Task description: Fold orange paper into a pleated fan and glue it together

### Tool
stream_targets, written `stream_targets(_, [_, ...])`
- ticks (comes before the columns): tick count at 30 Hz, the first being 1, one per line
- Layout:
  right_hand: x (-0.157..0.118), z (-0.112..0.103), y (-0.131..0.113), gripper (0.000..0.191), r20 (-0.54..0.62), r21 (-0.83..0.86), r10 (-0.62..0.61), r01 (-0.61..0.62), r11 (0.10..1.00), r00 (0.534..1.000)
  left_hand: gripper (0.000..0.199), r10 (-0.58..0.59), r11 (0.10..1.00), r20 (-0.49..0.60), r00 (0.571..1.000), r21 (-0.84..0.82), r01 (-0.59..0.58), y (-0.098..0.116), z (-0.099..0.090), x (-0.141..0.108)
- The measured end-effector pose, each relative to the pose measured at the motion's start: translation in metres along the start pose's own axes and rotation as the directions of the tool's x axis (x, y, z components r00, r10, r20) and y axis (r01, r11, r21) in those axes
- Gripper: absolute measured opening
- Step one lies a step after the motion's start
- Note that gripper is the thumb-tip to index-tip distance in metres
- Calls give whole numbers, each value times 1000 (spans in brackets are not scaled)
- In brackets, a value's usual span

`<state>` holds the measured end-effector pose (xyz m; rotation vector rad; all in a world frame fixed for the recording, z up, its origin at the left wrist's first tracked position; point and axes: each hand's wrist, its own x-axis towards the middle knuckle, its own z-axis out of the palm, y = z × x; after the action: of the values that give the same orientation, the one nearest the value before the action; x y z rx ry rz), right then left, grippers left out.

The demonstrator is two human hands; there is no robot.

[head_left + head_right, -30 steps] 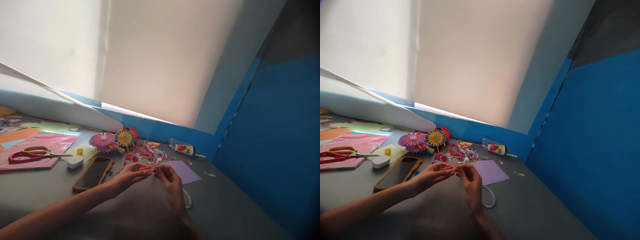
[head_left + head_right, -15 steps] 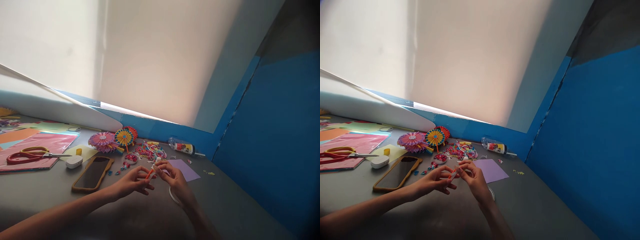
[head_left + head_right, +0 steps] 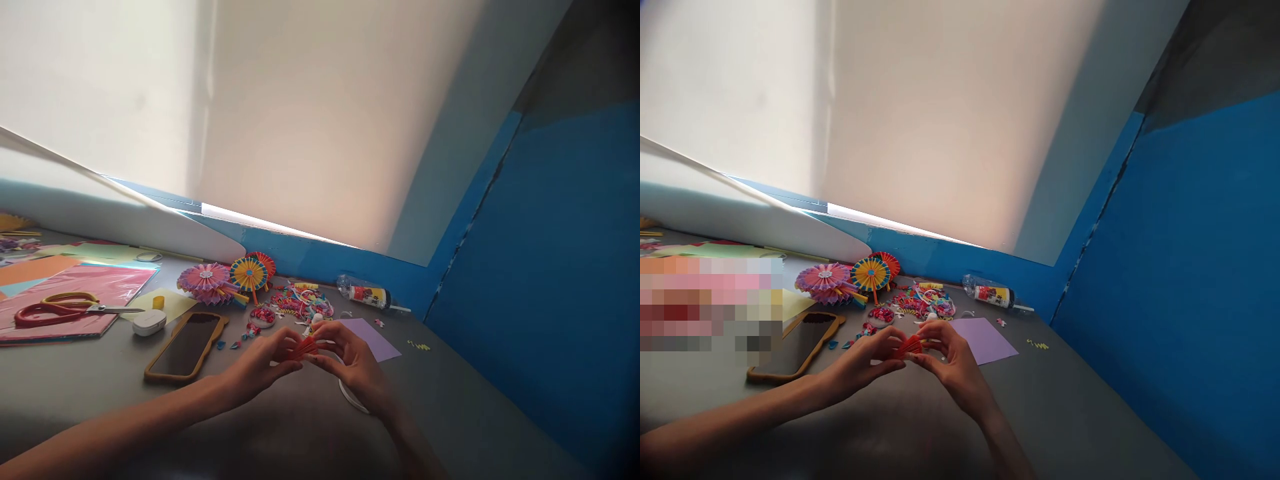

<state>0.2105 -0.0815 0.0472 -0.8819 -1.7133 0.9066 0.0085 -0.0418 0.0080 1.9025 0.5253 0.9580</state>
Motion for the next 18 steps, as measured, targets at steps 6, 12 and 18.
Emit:
stream_targets(6, [-17,6,4,29,-68,7,-21,21,1000,997,22,147,869,8,989,477,-132,9,-4,-5])
stream_targets(12, [-19,9,3,31,-148,-17,-29,27,999,989,26,158,848,8,987,511,-139,12,-2,-6])
stream_targets(18, [-15,8,7,32,-173,13,-54,57,998,984,20,66,938,-39,997,343,-49,9,0,-3])
